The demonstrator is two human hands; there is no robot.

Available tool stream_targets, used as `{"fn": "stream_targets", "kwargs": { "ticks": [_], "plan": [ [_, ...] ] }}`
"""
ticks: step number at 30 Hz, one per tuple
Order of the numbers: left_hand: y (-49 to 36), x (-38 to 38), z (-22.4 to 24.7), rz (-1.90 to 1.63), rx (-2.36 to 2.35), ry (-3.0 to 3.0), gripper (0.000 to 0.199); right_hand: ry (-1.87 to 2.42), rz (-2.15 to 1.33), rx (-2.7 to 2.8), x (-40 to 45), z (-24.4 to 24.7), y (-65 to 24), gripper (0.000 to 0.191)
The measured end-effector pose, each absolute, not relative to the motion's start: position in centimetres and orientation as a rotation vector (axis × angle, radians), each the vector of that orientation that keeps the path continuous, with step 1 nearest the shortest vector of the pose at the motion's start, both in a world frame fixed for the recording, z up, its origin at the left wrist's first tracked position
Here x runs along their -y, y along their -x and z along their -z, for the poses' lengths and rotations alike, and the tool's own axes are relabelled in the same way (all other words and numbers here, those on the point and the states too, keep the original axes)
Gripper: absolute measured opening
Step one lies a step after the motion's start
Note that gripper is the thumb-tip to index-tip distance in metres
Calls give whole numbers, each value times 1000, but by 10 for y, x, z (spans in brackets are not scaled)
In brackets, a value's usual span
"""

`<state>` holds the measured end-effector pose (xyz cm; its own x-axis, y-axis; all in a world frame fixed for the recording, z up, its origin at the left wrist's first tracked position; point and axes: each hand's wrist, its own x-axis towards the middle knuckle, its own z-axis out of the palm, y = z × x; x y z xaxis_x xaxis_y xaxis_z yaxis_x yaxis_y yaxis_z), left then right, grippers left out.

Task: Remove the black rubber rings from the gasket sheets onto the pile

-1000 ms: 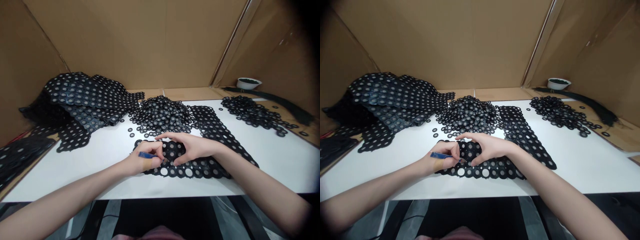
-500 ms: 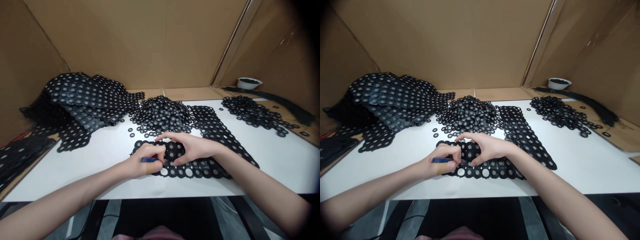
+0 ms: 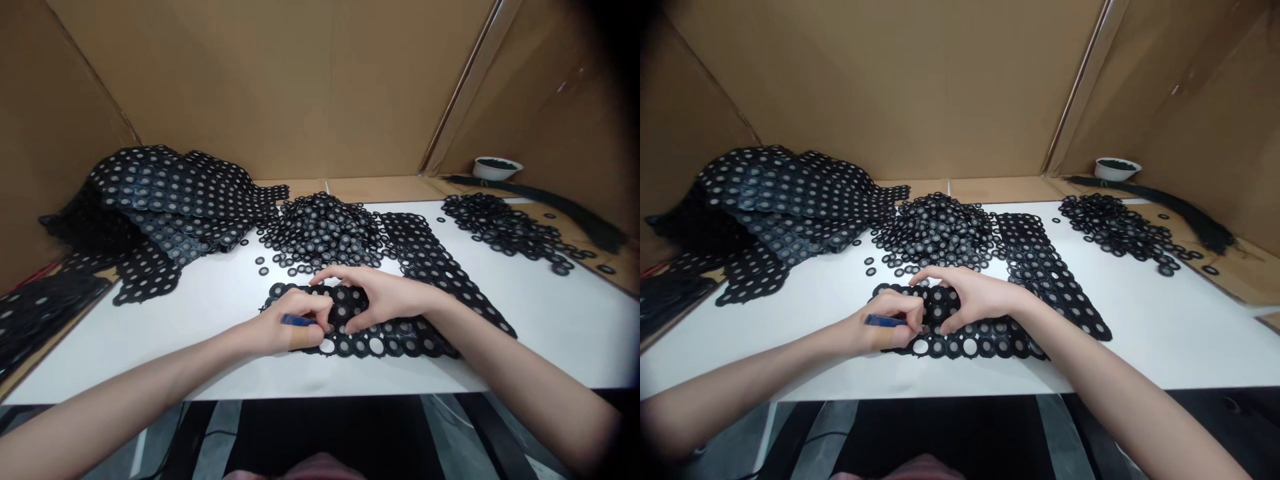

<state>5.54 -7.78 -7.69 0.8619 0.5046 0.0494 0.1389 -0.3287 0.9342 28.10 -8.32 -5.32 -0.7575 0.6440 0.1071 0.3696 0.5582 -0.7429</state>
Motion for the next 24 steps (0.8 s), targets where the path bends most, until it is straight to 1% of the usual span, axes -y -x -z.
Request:
{"fn": "stream_targets", "kwargs": {
  "ticks": [10, 19, 24],
  "plan": [
    [-51, 70, 88, -621, -503, -1496, 12, 889, -986, 2428, 82, 54, -285, 82],
    [-52, 73, 84, -690, -493, -1480, 9, 928, -931, 2456, 83, 54, -286, 84],
    [-49, 71, 84, -827, -502, -1497, 12, 922, -965, 2433, 84, 51, -284, 78]
  ]
}}
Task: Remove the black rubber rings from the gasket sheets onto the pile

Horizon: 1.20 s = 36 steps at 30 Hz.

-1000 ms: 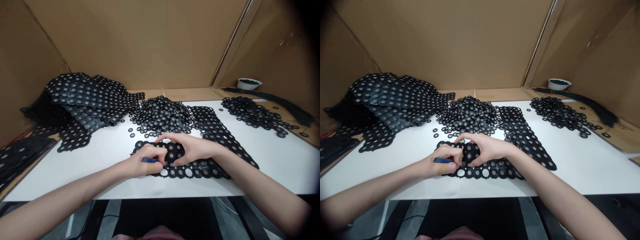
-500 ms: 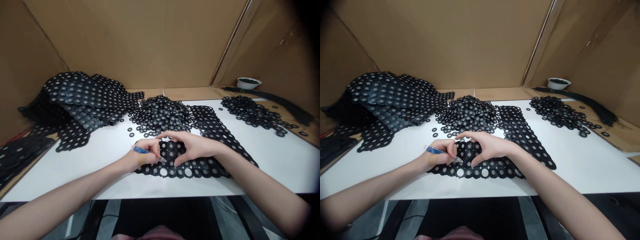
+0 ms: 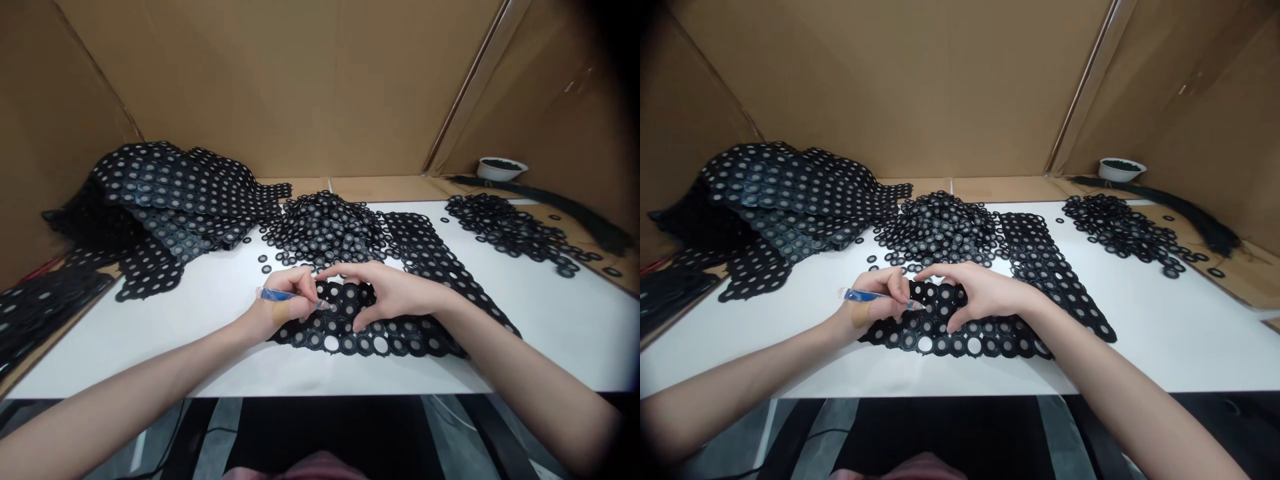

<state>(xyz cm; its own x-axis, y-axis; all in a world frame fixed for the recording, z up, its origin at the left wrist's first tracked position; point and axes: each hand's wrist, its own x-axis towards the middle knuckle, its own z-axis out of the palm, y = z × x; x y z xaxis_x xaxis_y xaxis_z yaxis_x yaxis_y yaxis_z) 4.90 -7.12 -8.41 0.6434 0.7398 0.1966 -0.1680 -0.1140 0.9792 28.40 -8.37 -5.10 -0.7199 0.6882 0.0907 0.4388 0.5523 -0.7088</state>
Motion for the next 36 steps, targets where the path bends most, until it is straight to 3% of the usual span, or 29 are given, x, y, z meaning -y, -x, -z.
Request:
{"fn": "stream_targets", "kwargs": {
  "ticks": [19, 30, 36],
  "plan": [
    [-43, 59, 66, -975, -625, -1491, 16, 986, -903, 2499, 80, 59, -292, 67],
    [-45, 60, 64, -1000, -608, -1477, 18, 947, -979, 2466, 80, 55, -291, 44],
    [-43, 62, 70, -941, -596, -1521, 15, 981, -975, 2471, 79, 53, -288, 46]
  ]
}}
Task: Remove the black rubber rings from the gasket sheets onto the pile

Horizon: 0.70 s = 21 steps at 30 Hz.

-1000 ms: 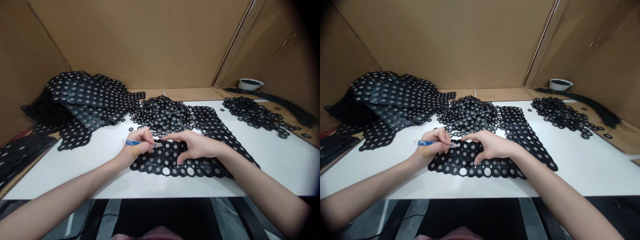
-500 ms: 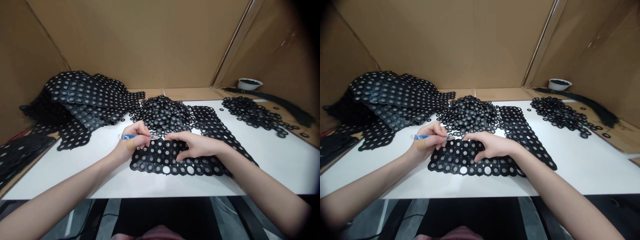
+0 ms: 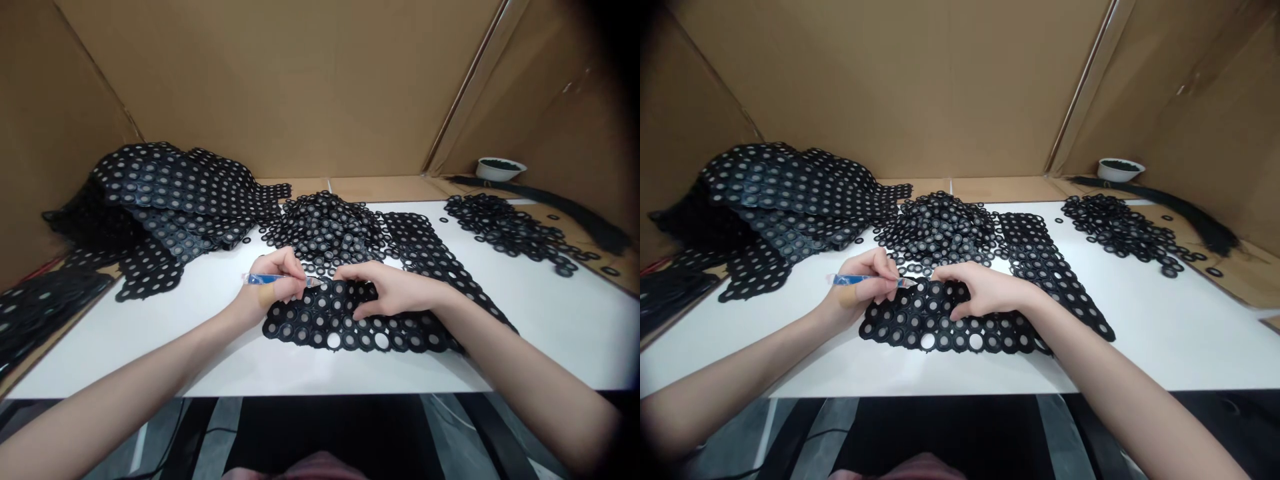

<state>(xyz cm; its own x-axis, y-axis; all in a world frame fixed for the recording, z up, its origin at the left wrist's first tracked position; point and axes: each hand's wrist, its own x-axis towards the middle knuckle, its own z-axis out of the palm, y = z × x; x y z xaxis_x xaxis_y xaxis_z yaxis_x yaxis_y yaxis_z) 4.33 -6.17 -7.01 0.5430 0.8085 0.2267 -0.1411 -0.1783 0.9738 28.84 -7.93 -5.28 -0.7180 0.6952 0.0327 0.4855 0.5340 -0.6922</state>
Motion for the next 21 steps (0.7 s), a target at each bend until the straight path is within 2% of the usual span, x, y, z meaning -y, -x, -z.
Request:
{"fn": "stream_targets", "kwargs": {
  "ticks": [7, 14, 21],
  "plan": [
    [-42, 63, 71, -838, -643, -1661, 16, 1017, -919, 2453, 83, 52, -286, 51],
    [-43, 69, 69, -777, -668, -1767, 27, 1016, -939, 2402, 80, 55, -284, 27],
    [-44, 69, 71, -754, -691, -1870, 29, 1064, -949, 2325, 78, 58, -280, 19]
  ]
}}
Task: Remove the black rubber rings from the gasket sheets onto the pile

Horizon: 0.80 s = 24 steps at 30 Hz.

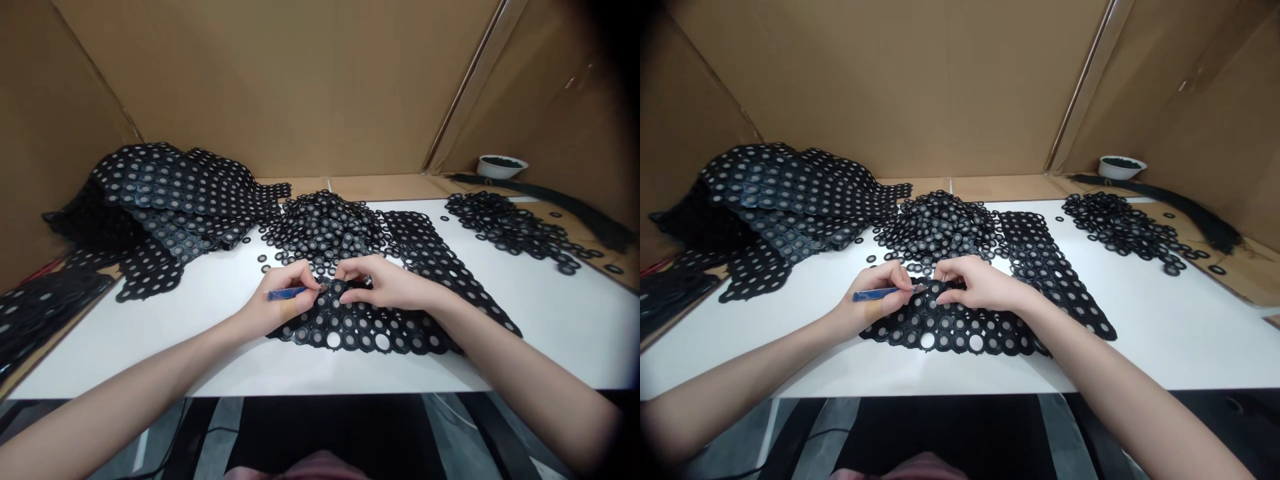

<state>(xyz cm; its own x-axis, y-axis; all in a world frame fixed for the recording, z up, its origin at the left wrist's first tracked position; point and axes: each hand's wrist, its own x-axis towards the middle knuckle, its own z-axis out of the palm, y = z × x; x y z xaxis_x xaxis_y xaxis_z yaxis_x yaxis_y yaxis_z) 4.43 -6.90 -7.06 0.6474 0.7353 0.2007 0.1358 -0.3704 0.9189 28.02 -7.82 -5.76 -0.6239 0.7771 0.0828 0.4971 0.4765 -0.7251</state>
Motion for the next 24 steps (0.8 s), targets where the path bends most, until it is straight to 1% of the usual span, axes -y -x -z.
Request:
{"fn": "stream_targets", "kwargs": {
  "ticks": [6, 11, 19, 24],
  "plan": [
    [-45, 70, 70, -776, -672, -1956, 24, 1045, -905, 2356, 80, 57, -280, 17],
    [-46, 70, 69, -770, -659, -1959, 25, 1014, -921, 2318, 78, 60, -279, 22],
    [-46, 65, 68, -619, -582, -2021, 25, 1024, -760, 2339, 78, 70, -269, 24],
    [-49, 70, 66, -534, -546, -2150, 19, 1013, -741, 2404, 80, 69, -269, 22]
  ]
}}
